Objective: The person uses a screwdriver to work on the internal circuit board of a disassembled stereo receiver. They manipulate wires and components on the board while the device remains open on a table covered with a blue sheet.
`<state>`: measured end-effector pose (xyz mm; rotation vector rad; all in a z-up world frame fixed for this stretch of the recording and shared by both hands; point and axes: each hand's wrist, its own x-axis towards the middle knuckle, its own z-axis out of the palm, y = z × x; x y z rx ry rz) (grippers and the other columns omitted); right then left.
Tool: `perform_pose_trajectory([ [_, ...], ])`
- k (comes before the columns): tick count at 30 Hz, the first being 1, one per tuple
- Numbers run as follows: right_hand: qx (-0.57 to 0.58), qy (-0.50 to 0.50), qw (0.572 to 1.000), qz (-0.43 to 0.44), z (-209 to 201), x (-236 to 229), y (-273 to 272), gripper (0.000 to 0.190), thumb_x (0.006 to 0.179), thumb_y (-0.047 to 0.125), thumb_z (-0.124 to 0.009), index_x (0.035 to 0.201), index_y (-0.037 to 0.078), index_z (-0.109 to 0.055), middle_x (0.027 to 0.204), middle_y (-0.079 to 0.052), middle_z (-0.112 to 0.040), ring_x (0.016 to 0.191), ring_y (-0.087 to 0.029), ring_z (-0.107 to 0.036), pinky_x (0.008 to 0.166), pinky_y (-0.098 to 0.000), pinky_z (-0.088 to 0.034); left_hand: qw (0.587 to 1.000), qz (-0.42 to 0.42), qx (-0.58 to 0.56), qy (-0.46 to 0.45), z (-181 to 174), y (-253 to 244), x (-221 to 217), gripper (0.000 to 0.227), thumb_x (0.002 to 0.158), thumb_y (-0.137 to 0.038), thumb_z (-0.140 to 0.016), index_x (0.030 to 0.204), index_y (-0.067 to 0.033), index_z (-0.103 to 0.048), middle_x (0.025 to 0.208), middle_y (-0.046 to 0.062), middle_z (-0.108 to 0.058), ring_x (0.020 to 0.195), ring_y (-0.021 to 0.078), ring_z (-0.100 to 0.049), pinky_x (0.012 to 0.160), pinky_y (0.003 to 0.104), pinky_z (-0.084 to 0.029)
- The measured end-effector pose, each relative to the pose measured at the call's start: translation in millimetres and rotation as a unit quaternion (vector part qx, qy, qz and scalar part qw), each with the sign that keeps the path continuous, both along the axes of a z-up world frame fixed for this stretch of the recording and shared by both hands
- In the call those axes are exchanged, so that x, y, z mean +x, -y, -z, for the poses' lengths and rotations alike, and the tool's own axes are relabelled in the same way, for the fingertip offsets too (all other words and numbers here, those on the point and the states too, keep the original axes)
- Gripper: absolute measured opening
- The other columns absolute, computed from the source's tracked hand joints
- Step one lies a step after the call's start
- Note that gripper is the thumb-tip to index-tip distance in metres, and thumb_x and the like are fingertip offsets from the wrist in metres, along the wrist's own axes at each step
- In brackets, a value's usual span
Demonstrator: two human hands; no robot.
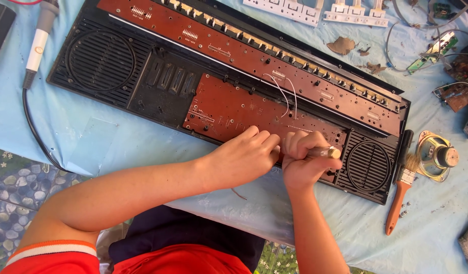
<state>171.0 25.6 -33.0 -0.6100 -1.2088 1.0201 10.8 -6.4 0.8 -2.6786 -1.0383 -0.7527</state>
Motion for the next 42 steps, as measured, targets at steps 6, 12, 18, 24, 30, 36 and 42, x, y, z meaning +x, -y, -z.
perform_pose_trajectory([
  [6,-0.053,-0.056,0.997,-0.014,-30,-6,-2,0.065,0.097,0.076,-0.028,0.071,0.017,-0.032,0.058,0.008,-0.017,0.046,-0.005,-0.02,0.042,-0.0192,-0.016,1.0,-0.004,-0.003,0.008,6,-1,1,0.017,0.074,0.008,-0.068,0.084,-0.0063,-0.07,0.08,0.005,-0.048,0.064,0.0198,-0.049,0.063,0.034,-0.036],
  [12,-0.053,-0.062,0.997,-0.005,-36,-5,0,0.063,0.097,0.076,-0.027,0.072,0.018,-0.03,0.058,0.008,-0.016,0.047,-0.005,-0.018,0.042,-0.0179,-0.014,1.0,-0.001,-0.006,-0.002,4,-2,-1,0.017,0.075,0.007,-0.068,0.088,-0.005,-0.069,0.079,0.004,-0.048,0.064,0.019,-0.049,0.064,0.033,-0.037],
  [18,-0.051,-0.059,0.997,-0.018,-34,-6,0,0.065,0.096,0.077,-0.027,0.07,0.017,-0.031,0.058,0.008,-0.016,0.047,-0.006,-0.018,0.042,-0.0198,-0.014,1.0,-0.002,-0.005,-0.003,4,-2,-1,0.018,0.075,0.008,-0.068,0.087,-0.0055,-0.07,0.079,0.004,-0.048,0.064,0.0181,-0.048,0.064,0.033,-0.037],
  [24,-0.029,-0.018,0.999,-0.009,-12,-2,-5,0.073,0.093,0.082,-0.021,0.065,0.015,-0.035,0.052,0.006,-0.022,0.042,-0.009,-0.021,0.04,-0.0217,-0.018,1.0,0.001,-0.007,0.005,4,-2,0,0.016,0.074,0.007,-0.069,0.082,-0.0066,-0.07,0.08,0.005,-0.048,0.064,0.019,-0.048,0.064,0.034,-0.036],
  [30,0.022,0.034,0.999,-0.027,3,2,-9,0.077,0.096,0.08,-0.02,0.059,0.014,-0.034,0.046,0.005,-0.024,0.037,-0.009,-0.022,0.039,-0.022,-0.023,0.999,0.006,-0.049,0.018,2,-3,0,0.013,0.078,0.004,-0.068,0.087,-0.004,-0.071,0.083,0.008,-0.051,0.068,0.0244,-0.052,0.065,0.036,-0.036],
  [36,0.054,-0.03,0.997,-0.052,-5,-6,-13,0.074,0.1,0.077,-0.032,0.06,0.015,-0.038,0.046,0.004,-0.026,0.035,-0.009,-0.026,0.036,-0.0213,-0.024,0.996,0.01,-0.089,0.024,-8,-3,1,0.006,0.085,-0.005,-0.067,0.084,-0.0051,-0.073,0.088,0.011,-0.058,0.075,0.0274,-0.056,0.07,0.039,-0.038],
  [42,0.023,-0.052,0.997,-0.059,15,4,-17,0.071,0.103,0.075,-0.03,0.065,0.016,-0.038,0.052,0.006,-0.026,0.039,-0.007,-0.025,0.037,-0.0203,-0.025,0.995,0.009,-0.097,-0.023,7,-4,4,0.01,0.087,-0.009,-0.066,0.093,-0.0062,-0.074,0.091,0.01,-0.059,0.073,0.0243,-0.056,0.068,0.039,-0.038],
])
